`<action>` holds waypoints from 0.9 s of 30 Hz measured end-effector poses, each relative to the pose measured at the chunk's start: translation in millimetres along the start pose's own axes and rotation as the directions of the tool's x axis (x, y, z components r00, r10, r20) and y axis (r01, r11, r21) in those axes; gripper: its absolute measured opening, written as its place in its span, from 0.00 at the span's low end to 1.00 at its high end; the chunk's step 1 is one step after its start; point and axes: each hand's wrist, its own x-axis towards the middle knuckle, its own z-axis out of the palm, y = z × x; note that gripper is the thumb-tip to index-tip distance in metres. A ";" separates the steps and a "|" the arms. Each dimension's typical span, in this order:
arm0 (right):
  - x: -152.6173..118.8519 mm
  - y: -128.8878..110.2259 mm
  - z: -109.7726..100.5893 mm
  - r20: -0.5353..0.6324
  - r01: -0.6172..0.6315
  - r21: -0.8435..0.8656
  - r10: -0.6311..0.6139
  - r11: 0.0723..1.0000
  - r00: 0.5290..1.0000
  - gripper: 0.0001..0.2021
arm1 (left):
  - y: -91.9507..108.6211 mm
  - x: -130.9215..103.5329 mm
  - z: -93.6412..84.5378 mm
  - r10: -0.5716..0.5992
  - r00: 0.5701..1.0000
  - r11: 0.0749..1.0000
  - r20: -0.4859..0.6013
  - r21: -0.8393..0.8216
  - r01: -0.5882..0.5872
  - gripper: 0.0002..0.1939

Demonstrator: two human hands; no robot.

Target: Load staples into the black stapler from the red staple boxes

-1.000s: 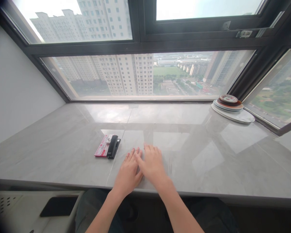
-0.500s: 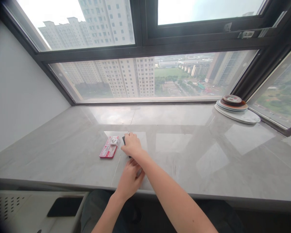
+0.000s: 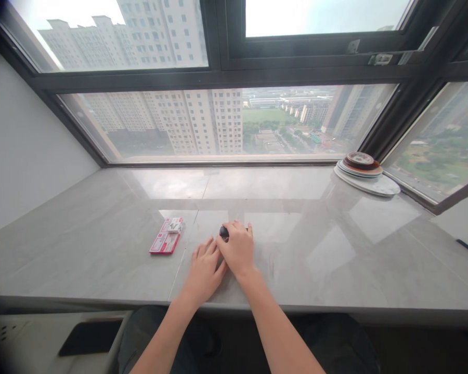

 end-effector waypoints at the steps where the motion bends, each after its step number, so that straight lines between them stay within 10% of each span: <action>1: 4.4 -1.3 0.3 -0.027 -0.033 0.057 0.035 0.998 0.999 0.14 | -2.3 2.8 0.2 -0.006 1.000 1.000 -0.001 0.013 0.006 0.23; 4: 19.8 8.2 -6.8 -0.095 -0.160 0.400 0.214 0.903 0.972 0.17 | -10.3 9.3 0.2 -0.039 0.999 0.998 -0.032 0.047 0.040 0.22; 7: 28.1 37.3 -19.5 -0.096 -0.201 0.785 0.436 0.586 0.895 0.20 | -16.4 11.3 1.3 -0.051 0.997 0.997 -0.058 0.055 0.055 0.22; 11: 18.9 79.3 -34.9 0.089 -0.303 0.906 0.564 0.297 0.821 0.18 | -17.4 10.9 2.6 -0.045 0.997 0.999 -0.060 0.026 0.046 0.22; 16: -19.3 94.4 -56.3 0.141 -0.338 0.887 0.513 0.314 0.847 0.20 | -27.3 8.6 -11.2 -0.121 0.980 0.992 -0.159 0.013 0.125 0.16; 22: -76.8 84.3 -78.9 0.171 -0.425 0.768 0.487 0.479 0.856 0.21 | -64.4 -26.2 -33.5 -0.441 0.821 0.833 -0.362 0.175 0.524 0.25; 27: -82.5 72.6 -79.3 0.457 -0.575 0.414 0.386 0.706 0.802 0.23 | -64.7 -50.8 -38.5 -0.330 0.928 0.936 -0.174 0.064 0.345 0.18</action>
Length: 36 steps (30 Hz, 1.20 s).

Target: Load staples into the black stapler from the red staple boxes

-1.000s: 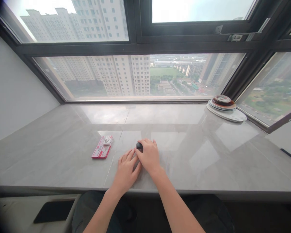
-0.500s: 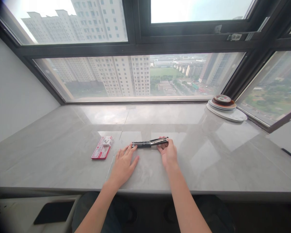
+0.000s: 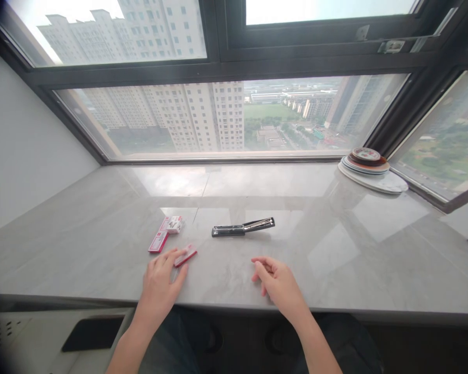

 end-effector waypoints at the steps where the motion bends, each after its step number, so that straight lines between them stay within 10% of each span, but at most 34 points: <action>1: 1.7 -4.1 2.9 0.046 -0.004 -0.068 0.008 0.998 0.999 0.23 | 5.0 -1.0 -0.1 0.059 0.997 0.996 0.044 -0.076 -0.056 0.16; 11: 35.8 -34.9 7.3 0.223 -0.035 -0.126 0.062 0.991 0.973 0.23 | 92.1 19.1 29.7 0.315 0.936 0.901 0.158 -0.361 -0.242 0.26; 17: 41.6 -27.0 -29.1 0.116 -0.066 -0.328 0.109 0.942 0.987 0.22 | 84.1 23.4 28.3 0.333 0.926 0.873 0.176 -0.429 -0.232 0.25; 21: 34.5 -39.9 -28.6 -0.057 0.030 -0.571 -0.076 0.820 0.995 0.17 | 81.4 21.5 28.4 0.326 0.930 0.866 0.167 -0.447 -0.223 0.28; 25: 35.2 -64.5 -1.6 0.146 0.289 -0.708 -0.266 0.645 0.953 0.10 | 82.8 20.7 30.0 0.324 0.932 0.867 0.162 -0.445 -0.224 0.28; 36: 57.8 -87.8 25.2 0.435 0.481 -0.841 -0.220 0.246 0.873 0.06 | 79.0 21.6 31.7 0.322 0.933 0.853 0.163 -0.478 -0.211 0.29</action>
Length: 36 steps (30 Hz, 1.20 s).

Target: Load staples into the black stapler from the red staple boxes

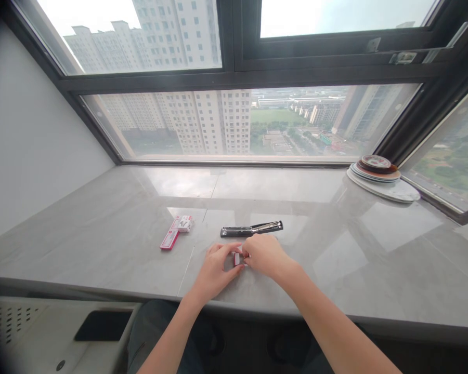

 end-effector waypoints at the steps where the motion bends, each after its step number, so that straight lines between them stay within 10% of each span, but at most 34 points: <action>1: -1.6 1.2 0.3 -0.008 0.007 0.015 -0.007 1.000 1.000 0.05 | -0.4 0.1 0.4 -0.003 1.000 1.000 -0.003 -0.004 0.003 0.29; 12: -43.6 34.4 19.7 -0.205 -0.010 0.579 0.158 0.816 0.966 0.08 | 1.1 -0.2 0.0 -0.009 1.000 0.998 0.000 -0.056 0.009 0.30; 36: -51.2 26.2 31.6 -0.167 -0.042 0.489 0.141 0.871 0.976 0.15 | 8.1 4.4 -8.5 -0.134 0.990 0.989 0.052 -0.050 0.137 0.09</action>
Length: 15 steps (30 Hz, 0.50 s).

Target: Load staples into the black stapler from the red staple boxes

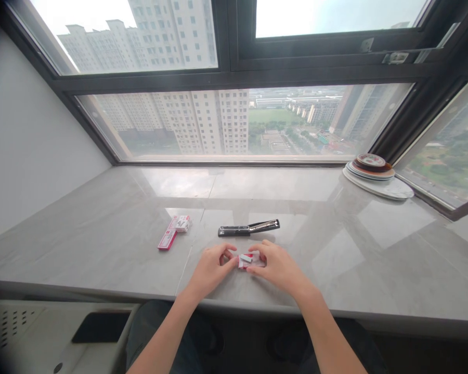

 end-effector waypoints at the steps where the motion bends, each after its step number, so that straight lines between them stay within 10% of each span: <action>1: -0.5 0.6 1.3 0.004 0.001 0.014 -0.001 1.000 1.000 0.13 | 1.2 0.0 3.0 -0.006 1.000 1.000 -0.013 0.010 0.006 0.09; 15: -6.9 -2.8 10.6 -0.071 -0.027 0.084 0.033 0.996 0.997 0.13 | 8.7 -1.6 26.6 -0.031 0.992 0.999 -0.123 0.024 0.034 0.06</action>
